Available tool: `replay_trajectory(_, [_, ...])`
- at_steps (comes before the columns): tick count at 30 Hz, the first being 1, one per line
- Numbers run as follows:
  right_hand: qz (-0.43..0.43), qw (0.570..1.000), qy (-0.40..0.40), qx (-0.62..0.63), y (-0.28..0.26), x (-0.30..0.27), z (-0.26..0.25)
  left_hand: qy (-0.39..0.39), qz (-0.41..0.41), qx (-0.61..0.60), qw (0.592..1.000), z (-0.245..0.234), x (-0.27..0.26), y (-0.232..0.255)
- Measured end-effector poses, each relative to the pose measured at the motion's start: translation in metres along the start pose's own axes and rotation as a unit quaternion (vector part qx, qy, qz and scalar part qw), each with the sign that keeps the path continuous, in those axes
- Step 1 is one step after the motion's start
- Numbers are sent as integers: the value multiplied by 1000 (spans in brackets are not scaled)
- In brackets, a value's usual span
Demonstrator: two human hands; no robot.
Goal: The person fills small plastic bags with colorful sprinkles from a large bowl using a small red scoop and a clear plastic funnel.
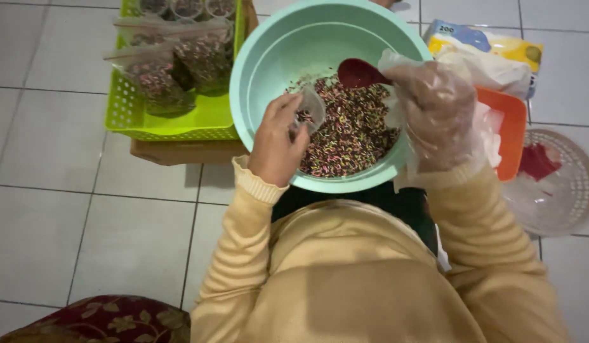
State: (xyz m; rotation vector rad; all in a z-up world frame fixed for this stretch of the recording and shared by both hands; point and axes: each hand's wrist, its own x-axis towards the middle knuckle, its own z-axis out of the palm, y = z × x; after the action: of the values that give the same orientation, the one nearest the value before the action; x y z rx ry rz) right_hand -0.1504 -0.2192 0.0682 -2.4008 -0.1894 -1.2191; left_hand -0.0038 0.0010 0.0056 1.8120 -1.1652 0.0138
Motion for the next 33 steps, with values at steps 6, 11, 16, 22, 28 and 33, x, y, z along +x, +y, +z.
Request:
replay_trajectory(6, [50,877,-118,464,24,-3,13,-16,-35,19,999,-9,4,15])
replay_trajectory(11, [151,971,-80,166,24,-9,11,-22,-44,0,999,-6,1,7])
replay_trajectory(16, [343,906,-61,239,-4,8,-7,-18,-45,-4,999,-4,0,4])
replay_trajectory(22, [154,841,-133,502,22,15,-10,-27,-62,13,998,-6,0,8])
replay_trajectory(28, [59,917,-33,394,-40,18,-2,-16,-41,-5,999,-4,1,2])
replay_trajectory(33, [69,966,-44,245,-2,2,-9,-20,-57,-16,998,-3,-2,1])
